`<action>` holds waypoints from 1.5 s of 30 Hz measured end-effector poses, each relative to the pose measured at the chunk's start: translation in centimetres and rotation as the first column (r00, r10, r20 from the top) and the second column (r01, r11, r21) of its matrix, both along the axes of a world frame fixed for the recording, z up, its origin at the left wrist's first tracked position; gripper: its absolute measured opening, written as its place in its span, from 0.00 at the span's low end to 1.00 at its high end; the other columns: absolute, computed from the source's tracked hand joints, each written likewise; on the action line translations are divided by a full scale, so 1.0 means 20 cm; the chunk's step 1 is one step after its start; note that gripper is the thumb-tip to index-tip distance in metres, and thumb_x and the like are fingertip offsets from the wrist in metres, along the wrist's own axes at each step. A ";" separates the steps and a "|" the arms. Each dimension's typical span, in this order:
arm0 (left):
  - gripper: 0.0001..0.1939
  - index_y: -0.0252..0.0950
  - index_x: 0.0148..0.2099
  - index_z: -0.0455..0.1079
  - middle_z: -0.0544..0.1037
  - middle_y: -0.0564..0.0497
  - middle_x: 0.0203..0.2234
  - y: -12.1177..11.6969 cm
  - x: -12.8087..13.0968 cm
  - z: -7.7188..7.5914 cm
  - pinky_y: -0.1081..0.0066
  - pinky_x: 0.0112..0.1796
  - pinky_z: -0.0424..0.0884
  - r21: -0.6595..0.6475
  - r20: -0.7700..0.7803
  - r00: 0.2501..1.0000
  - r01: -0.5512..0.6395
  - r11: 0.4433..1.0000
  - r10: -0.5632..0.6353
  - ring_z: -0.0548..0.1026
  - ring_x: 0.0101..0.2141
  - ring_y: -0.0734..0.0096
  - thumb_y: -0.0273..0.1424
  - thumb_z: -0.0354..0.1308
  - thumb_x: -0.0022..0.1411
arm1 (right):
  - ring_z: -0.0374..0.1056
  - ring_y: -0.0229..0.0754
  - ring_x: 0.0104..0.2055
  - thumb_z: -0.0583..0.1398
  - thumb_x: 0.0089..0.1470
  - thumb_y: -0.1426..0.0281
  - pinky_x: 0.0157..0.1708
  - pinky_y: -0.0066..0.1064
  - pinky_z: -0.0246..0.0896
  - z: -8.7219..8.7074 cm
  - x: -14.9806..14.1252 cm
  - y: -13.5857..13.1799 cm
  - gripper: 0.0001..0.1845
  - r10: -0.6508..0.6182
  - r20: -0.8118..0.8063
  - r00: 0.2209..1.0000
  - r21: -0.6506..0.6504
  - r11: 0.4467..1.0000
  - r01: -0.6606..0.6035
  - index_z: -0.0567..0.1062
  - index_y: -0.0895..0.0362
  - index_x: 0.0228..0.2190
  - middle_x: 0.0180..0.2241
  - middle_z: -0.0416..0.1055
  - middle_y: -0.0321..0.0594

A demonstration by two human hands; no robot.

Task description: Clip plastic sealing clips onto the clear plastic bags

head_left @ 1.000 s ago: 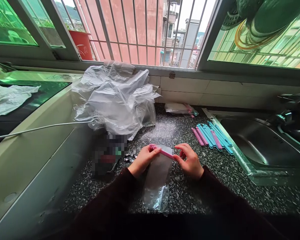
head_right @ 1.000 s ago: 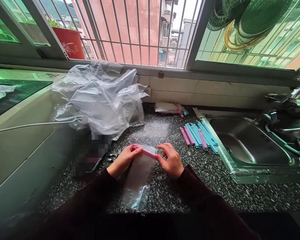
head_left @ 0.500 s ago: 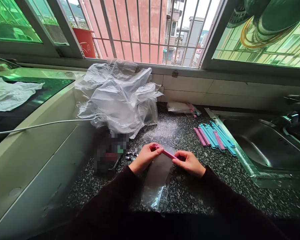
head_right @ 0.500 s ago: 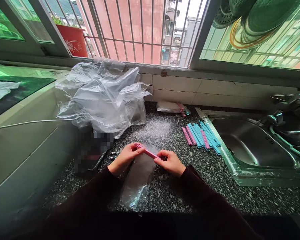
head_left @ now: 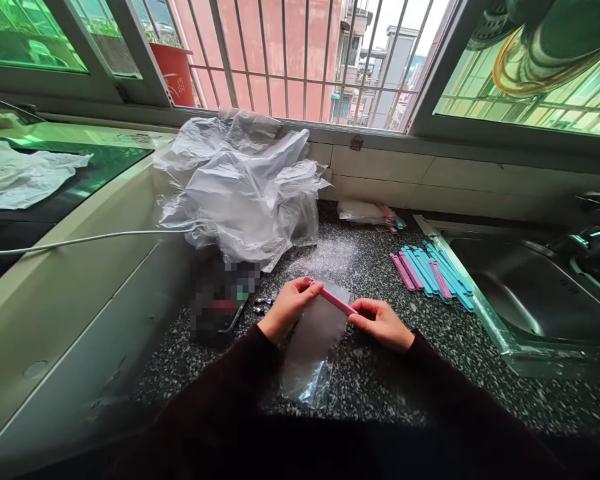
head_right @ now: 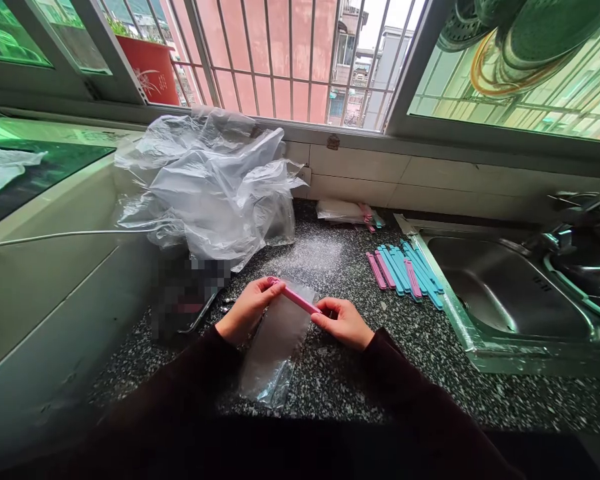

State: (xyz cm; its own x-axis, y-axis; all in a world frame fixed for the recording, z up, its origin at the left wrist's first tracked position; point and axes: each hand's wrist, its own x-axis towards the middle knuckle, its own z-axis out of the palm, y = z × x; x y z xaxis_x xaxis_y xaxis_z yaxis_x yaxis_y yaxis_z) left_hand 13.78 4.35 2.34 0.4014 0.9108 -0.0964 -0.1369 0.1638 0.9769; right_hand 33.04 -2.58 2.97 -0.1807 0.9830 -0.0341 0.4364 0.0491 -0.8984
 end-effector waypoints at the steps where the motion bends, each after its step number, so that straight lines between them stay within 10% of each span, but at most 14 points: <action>1: 0.21 0.32 0.23 0.64 0.62 0.58 0.16 0.00 0.00 0.00 0.76 0.23 0.51 -0.010 0.017 1.000 -0.020 1.000 0.021 0.57 0.20 0.80 0.46 0.63 0.42 | 0.55 0.33 0.23 0.59 0.45 0.57 0.23 0.26 0.51 0.00 0.00 0.00 0.17 0.004 -0.014 1.000 -0.007 1.000 -0.004 0.70 0.60 0.25 0.21 0.63 0.34; 17: 0.26 0.34 0.20 0.62 0.63 0.56 0.15 -0.01 0.02 0.01 0.74 0.23 0.57 -0.247 0.180 0.983 0.027 0.969 0.018 0.60 0.19 0.78 0.55 0.57 0.42 | 0.55 0.32 0.21 0.59 0.45 0.55 0.21 0.25 0.50 0.00 0.00 0.01 0.20 -0.069 -0.037 0.997 -0.017 0.998 0.069 0.69 0.60 0.19 0.18 0.61 0.33; 27: 0.20 0.32 0.23 0.64 0.60 0.58 0.16 -0.01 0.00 0.00 0.76 0.22 0.49 0.025 -0.024 0.999 0.043 0.999 -0.042 0.55 0.20 0.80 0.46 0.61 0.45 | 0.51 0.32 0.21 0.58 0.44 0.53 0.21 0.26 0.47 0.00 -0.01 0.00 0.21 -0.018 -0.041 0.999 -0.056 0.998 0.016 0.66 0.59 0.20 0.18 0.57 0.31; 39: 0.21 0.31 0.22 0.65 0.61 0.58 0.16 -0.03 0.01 0.01 0.76 0.23 0.51 0.046 -0.055 0.997 0.050 0.998 -0.048 0.56 0.20 0.80 0.47 0.60 0.44 | 0.53 0.32 0.22 0.58 0.45 0.54 0.22 0.25 0.49 -0.02 -0.03 0.00 0.19 -0.024 -0.071 0.997 -0.024 0.999 0.022 0.66 0.59 0.21 0.18 0.58 0.31; 45: 0.21 0.30 0.33 0.70 0.69 0.55 0.22 -0.03 0.01 -0.01 0.76 0.26 0.57 0.000 -0.081 0.962 0.263 0.965 -0.262 0.63 0.23 0.78 0.46 0.59 0.48 | 0.55 0.34 0.24 0.59 0.44 0.55 0.24 0.26 0.52 -0.01 0.01 0.02 0.19 -0.184 -0.128 0.975 0.083 0.977 0.195 0.68 0.59 0.22 0.20 0.61 0.33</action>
State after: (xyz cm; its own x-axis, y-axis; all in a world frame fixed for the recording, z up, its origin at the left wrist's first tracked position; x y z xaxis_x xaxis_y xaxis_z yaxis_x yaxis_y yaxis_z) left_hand 13.92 3.82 2.19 0.6178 0.7757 -0.1289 -0.0119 0.1731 0.9848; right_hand 33.34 -2.16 2.79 0.0119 0.9974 0.0712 0.3358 0.0630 -0.9398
